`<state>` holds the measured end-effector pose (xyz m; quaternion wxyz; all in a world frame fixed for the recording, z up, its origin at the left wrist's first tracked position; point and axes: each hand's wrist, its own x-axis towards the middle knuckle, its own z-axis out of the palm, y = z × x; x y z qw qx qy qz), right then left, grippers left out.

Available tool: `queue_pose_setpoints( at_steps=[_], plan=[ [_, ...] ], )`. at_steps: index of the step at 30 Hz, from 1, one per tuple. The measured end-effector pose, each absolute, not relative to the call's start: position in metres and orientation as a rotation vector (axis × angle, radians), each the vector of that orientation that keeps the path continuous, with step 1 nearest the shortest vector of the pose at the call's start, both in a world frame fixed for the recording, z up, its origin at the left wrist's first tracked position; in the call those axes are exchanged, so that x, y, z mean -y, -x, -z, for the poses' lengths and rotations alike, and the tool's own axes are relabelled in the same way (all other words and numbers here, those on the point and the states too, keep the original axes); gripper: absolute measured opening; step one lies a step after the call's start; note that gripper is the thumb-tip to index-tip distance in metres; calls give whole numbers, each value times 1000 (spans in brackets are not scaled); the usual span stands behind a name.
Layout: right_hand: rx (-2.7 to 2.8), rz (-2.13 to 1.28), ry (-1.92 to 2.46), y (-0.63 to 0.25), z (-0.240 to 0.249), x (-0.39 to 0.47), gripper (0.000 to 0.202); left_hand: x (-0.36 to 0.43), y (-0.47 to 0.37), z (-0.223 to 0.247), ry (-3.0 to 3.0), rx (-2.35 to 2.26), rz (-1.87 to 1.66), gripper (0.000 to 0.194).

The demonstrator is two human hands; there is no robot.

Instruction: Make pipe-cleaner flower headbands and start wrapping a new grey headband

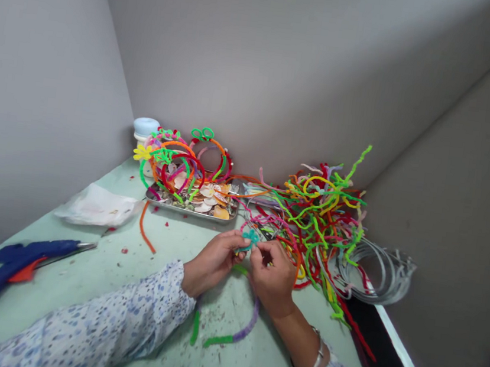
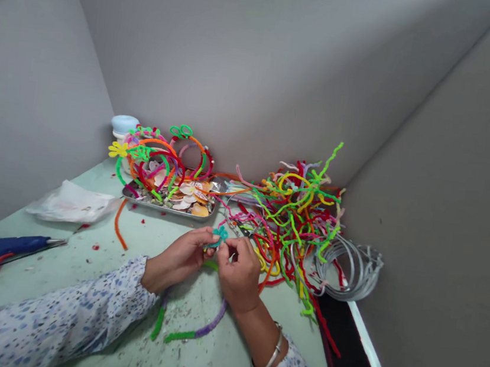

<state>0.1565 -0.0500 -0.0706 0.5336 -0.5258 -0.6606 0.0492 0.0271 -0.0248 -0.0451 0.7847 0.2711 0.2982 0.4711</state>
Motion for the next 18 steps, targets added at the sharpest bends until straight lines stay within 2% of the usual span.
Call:
queue_pose_setpoints(
  at_steps=[5,8,14,18],
  plan=[
    [1103,-1005,1245,-147,66,51,18,23,-27,49,-704,-638,-1055,13],
    [885,-1386,1074,-149,64,48,17,20,-25,52,-797,-678,-1054,14],
    [590,-1817,941,-163,63,37,16,17,-21,57,-1050,-740,-1053,12],
    [695,-1768,936,-165,62,37,15,17,-21,56,-984,-746,-1040,12]
  ],
)
